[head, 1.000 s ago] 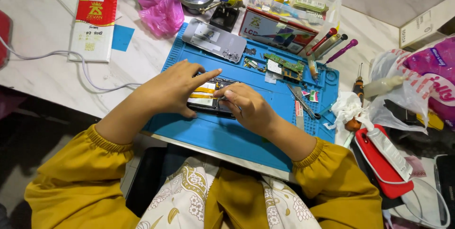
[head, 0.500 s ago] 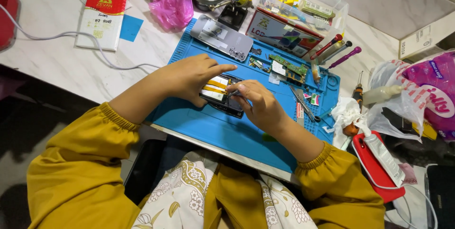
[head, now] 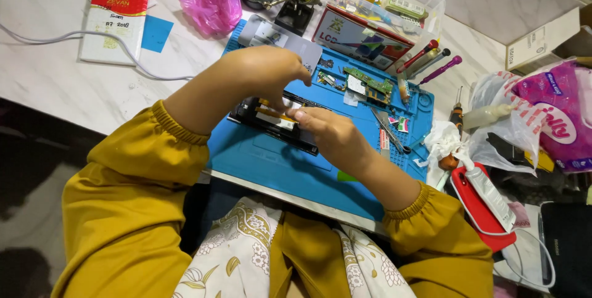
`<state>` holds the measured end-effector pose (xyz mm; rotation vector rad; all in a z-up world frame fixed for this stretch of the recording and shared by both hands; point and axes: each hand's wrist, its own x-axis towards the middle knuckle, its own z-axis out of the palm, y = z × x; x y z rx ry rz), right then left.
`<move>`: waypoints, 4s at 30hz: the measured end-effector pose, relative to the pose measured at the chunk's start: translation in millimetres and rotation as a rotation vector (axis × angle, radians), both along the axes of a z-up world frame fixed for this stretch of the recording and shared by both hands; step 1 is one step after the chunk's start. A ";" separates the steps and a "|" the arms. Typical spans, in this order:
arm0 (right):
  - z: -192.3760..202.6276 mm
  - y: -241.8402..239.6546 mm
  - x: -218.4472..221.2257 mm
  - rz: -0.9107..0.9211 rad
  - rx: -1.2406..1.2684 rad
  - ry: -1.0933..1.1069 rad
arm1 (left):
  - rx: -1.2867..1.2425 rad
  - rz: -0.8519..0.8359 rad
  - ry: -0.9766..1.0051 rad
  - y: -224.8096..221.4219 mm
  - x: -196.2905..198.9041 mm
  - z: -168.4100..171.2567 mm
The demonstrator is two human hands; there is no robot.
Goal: Repairing a mobile phone by disassembling internal components and using a precision screwdriver on a repair bench.
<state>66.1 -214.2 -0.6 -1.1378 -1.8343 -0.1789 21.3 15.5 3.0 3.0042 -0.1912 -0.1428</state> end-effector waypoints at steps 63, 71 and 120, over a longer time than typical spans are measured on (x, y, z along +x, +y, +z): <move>-9.5 1.5 6.4 -0.053 0.094 0.129 | -0.046 -0.053 -0.198 -24.9 -43.9 -13.3; -29.4 -4.2 30.1 0.052 -0.053 0.075 | -0.068 -0.114 -0.213 -20.6 -40.5 -16.4; -30.5 -5.2 32.6 0.022 -0.052 0.073 | -0.074 -0.110 -0.169 -23.4 -41.1 -12.3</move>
